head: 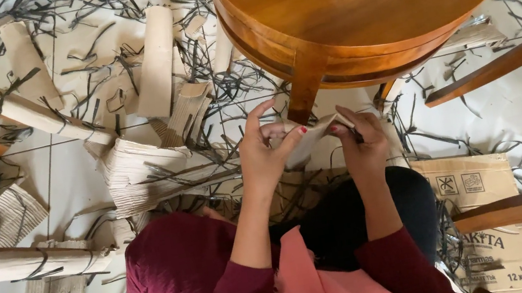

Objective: Wrapping the legs of a wooden stool with protective cardboard and securing them with plastic ties.

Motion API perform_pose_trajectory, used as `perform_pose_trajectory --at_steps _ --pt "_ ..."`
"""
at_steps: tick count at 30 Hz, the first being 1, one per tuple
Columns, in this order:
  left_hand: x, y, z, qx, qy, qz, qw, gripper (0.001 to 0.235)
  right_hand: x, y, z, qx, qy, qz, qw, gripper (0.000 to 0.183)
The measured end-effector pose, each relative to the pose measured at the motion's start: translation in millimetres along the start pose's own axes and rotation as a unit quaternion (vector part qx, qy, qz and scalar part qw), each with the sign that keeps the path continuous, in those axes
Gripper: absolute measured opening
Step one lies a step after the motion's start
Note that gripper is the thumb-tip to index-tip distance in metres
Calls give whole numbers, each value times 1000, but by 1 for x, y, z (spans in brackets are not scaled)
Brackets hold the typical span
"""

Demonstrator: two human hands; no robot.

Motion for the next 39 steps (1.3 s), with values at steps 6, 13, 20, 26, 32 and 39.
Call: perform_pose_trajectory --at_steps 6,13,20,26,32,39 --pt "8 -3 -2 22 67 -14 997 40 6 -3 11 -12 8 -59 998 34" --pt "19 -8 -11 92 89 -11 992 41 -18 2 16 -11 18 -124 992 28" --pt "11 -7 -12 86 31 -52 994 31 -43 7 8 -24 -78 -211 974 19" --pt "-7 -9 -3 -23 -70 -129 989 23 -17 -9 4 -99 -146 -145 974 9" --pt "-13 -19 -5 -95 -105 -192 971 15 11 -26 -2 -98 -55 -18 994 5" --pt "-8 -30 -5 -121 -12 -205 971 20 11 -35 -10 -147 -134 -52 979 10"
Point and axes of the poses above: each hand's wrist, its own y-axis away from the middle knuckle, its own z-axis out of the back of the hand, x = y × z, the point moved 10 cm from there along -y, towards the middle knuckle, and after that the axes turned 12 degrees about z, right-handed, at the moved point
